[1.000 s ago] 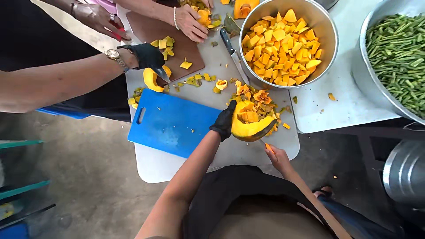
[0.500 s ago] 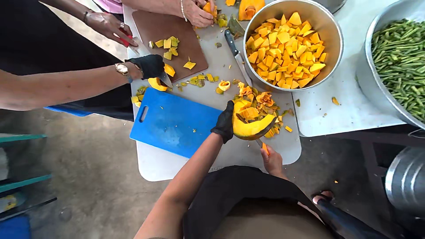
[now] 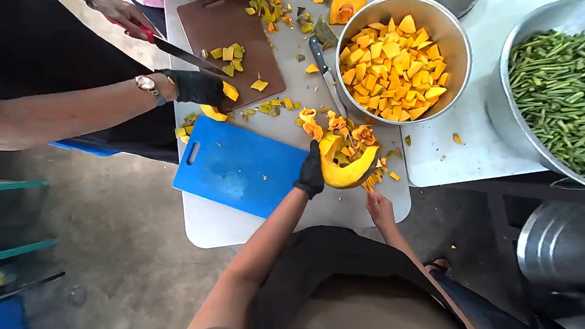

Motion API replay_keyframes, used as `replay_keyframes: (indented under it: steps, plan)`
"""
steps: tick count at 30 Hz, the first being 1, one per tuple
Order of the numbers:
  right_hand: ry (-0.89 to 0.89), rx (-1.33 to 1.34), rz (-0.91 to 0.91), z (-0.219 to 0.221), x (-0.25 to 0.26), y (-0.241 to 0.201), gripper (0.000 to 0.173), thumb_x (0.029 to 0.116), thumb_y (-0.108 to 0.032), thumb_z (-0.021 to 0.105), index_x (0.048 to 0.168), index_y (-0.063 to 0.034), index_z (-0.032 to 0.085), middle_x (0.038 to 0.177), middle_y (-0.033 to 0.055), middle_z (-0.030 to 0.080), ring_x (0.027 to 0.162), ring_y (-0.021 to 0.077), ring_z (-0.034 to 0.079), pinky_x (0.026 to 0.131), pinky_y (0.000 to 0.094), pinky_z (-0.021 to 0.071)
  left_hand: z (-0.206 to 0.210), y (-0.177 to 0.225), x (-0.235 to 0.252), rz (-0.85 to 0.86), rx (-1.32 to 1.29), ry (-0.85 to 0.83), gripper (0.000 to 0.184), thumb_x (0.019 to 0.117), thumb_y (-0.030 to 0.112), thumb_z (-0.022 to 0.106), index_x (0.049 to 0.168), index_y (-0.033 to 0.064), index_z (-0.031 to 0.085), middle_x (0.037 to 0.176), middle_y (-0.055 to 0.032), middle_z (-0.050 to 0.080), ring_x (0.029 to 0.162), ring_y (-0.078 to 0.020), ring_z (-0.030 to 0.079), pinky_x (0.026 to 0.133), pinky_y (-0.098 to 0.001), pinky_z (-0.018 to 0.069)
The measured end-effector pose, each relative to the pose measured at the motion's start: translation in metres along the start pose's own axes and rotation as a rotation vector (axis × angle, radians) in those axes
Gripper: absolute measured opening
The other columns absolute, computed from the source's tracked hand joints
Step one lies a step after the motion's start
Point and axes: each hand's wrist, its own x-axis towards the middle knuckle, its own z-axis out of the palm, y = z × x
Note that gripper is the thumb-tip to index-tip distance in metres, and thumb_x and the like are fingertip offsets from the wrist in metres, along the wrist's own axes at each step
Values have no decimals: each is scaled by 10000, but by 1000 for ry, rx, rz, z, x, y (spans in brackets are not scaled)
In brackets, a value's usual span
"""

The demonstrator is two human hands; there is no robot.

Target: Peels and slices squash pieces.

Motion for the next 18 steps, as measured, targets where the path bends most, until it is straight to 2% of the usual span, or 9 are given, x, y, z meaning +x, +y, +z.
replay_keyframes:
  steps: [1, 3, 5, 8, 9, 11, 14, 16, 18]
  plan:
    - [-10, 49, 16, 1, -1, 2, 539, 1091, -359, 364, 973, 87, 642, 674, 37, 530, 589, 107, 495, 585, 332, 445, -5, 4, 0, 27, 22, -35, 612, 1113, 488, 198, 1460, 68, 477, 1300, -125, 607, 1142, -162, 608, 997, -382, 514]
    - [-22, 182, 69, 5, -4, 3, 497, 1103, -327, 332, 988, 69, 610, 658, -23, 489, 534, 33, 452, 526, 240, 425, -16, 7, 2, 68, -23, -99, 567, 1096, 527, 249, 1364, 120, 539, 1113, -31, 673, 989, -87, 657, 877, -308, 572]
    - [-26, 299, 105, 7, -8, 2, 456, 1101, -331, 338, 1082, 60, 572, 662, -54, 469, 511, 4, 447, 499, 200, 432, -27, 13, -1, 92, -29, -118, 487, 1104, 465, 296, 1304, 104, 553, 995, -4, 676, 885, -69, 658, 804, -281, 581]
    - [-11, 353, 155, 7, -12, -4, 401, 1098, -310, 405, 1190, 59, 533, 650, -57, 453, 492, 14, 443, 479, 205, 430, -52, 18, -10, 206, 89, -52, 387, 1089, 313, 390, 1333, 42, 519, 1026, -21, 642, 886, -68, 633, 816, -280, 566]
    - [0, 339, 158, 7, -13, -5, 399, 1100, -301, 421, 1207, 63, 544, 654, -45, 466, 497, 24, 454, 483, 214, 439, -62, 16, -12, 239, 121, -2, 401, 1081, 324, 402, 1340, 39, 515, 1047, -30, 641, 900, -73, 631, 826, -285, 564]
    - [12, 276, 147, 6, -14, -10, 406, 1104, -302, 444, 1202, 70, 576, 676, -20, 517, 519, 34, 495, 502, 218, 462, -84, 8, -21, 241, 136, 122, 484, 1101, 369, 371, 1432, 30, 471, 1158, -79, 627, 979, -106, 621, 884, -314, 547]
    - [4, 178, 103, 8, -17, -23, 429, 1103, -321, 454, 1141, 71, 623, 704, 2, 563, 558, 43, 525, 548, 237, 482, -114, -11, -35, 100, 98, 381, 559, 1096, 527, 296, 1436, 117, 467, 1114, -63, 633, 920, -121, 617, 814, -329, 548]
    - [-17, 146, 94, 14, -18, -31, 435, 1110, -320, 441, 1130, 74, 624, 712, 9, 562, 569, 50, 526, 561, 243, 485, -130, -27, -40, 35, -38, 553, 581, 1090, 558, 260, 1377, 107, 487, 1065, -84, 618, 884, -157, 619, 769, -357, 554]
    - [-56, 116, 81, 21, -19, -37, 439, 1114, -323, 427, 1164, 72, 614, 717, 17, 561, 573, 65, 534, 567, 258, 496, -143, -41, -44, 34, -213, 678, 637, 1091, 560, 237, 1432, 62, 440, 1205, -166, 597, 1008, -238, 623, 851, -434, 555]
